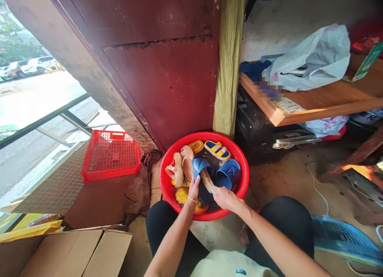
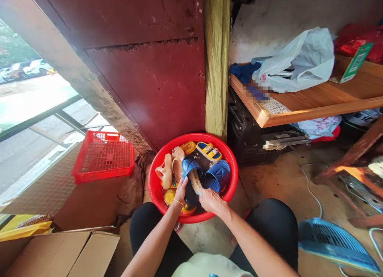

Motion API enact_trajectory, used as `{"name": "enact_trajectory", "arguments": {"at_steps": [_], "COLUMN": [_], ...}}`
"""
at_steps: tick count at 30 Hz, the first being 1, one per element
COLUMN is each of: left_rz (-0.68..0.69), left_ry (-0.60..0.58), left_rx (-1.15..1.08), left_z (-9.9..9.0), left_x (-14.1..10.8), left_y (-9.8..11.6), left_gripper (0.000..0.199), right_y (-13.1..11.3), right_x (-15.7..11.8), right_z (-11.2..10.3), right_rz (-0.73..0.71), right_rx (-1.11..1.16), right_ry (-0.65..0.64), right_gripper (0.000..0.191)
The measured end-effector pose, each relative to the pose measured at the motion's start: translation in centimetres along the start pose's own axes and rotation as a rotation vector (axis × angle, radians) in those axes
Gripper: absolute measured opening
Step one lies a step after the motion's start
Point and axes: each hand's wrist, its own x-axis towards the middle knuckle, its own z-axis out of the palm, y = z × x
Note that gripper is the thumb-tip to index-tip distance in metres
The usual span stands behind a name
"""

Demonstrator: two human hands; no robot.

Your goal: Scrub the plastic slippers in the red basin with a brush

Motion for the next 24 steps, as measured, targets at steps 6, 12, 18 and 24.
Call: {"name": "enact_trajectory", "arguments": {"at_steps": [6,12,18,24], "left_rz": [-0.103,0.260,0.475,0.358], "left_ry": [0.082,-0.031,0.000,0.008], "left_rx": [-0.226,-0.020,0.239,0.066], "left_z": [0.8,0.8,0.4,0.3], "left_x": [1.1,1.2,0.0,0.8], "left_y": [0.7,0.1,-1.0,0.8], "left_gripper": [0.059,0.061,0.055,0.052], "right_y": [4.5,5.9,1.8,7.4], "right_x": [-9.0,-7.5,-0.6,-1.3], "right_z": [-1.3,-4.7,-2.6,-1.2], "right_rz": [-0.059,-0.107,0.041,0.064], "right_rx": [0.012,0.151,-0.242,-0.173], "right_ry": [-0.140,0.195,0.300,0.368], "right_gripper": [0.049,0.047,0.050,0.051]}}
